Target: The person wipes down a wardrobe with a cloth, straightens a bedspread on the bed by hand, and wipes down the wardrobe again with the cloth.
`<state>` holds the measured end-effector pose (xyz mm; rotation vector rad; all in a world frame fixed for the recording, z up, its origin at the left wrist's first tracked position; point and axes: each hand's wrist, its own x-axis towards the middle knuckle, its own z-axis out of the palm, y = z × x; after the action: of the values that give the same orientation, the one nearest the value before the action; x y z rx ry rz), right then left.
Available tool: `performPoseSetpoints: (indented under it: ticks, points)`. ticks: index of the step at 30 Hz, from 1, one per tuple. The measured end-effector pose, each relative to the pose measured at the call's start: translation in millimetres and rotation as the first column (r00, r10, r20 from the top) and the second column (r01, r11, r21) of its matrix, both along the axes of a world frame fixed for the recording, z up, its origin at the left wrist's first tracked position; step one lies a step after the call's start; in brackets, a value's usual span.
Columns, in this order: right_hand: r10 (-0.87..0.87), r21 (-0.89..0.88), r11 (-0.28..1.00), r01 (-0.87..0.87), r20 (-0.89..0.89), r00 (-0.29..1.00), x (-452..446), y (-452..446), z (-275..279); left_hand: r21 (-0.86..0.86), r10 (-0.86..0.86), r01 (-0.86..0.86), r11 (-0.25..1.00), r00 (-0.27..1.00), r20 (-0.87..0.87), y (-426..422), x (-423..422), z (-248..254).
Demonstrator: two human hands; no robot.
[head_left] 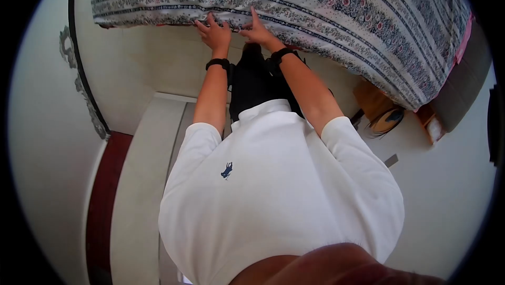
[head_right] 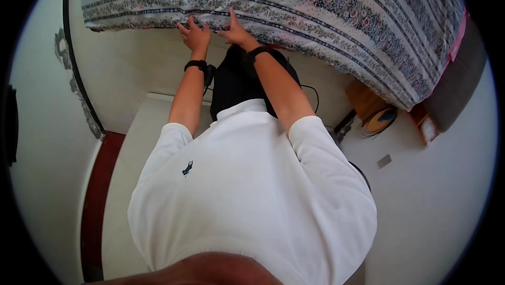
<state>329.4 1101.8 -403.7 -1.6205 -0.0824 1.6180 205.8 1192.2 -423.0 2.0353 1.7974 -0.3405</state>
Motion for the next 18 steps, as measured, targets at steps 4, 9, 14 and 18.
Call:
performPoseSetpoints:
  ticks: [4,9,14,18]
  points:
    - [-0.326,-0.097,0.930,0.356,0.233,0.916,12,-31,-25,0.126,0.173,-0.227,0.966,0.924,0.340,30,22,-8]
    - [-0.600,-0.491,0.563,0.665,0.311,0.737,59,-167,-53,-0.382,0.917,-0.879,0.286,0.134,0.376,54,37,-5]
    - [-0.952,-0.429,0.220,0.876,0.101,0.288,69,-216,-72,-0.337,0.928,-0.898,0.282,0.166,0.333,69,-18,-55]
    - [-0.956,-0.261,0.294,0.920,-0.080,0.282,61,-209,-60,-0.676,0.864,-0.549,0.492,0.208,0.459,92,-84,-70]
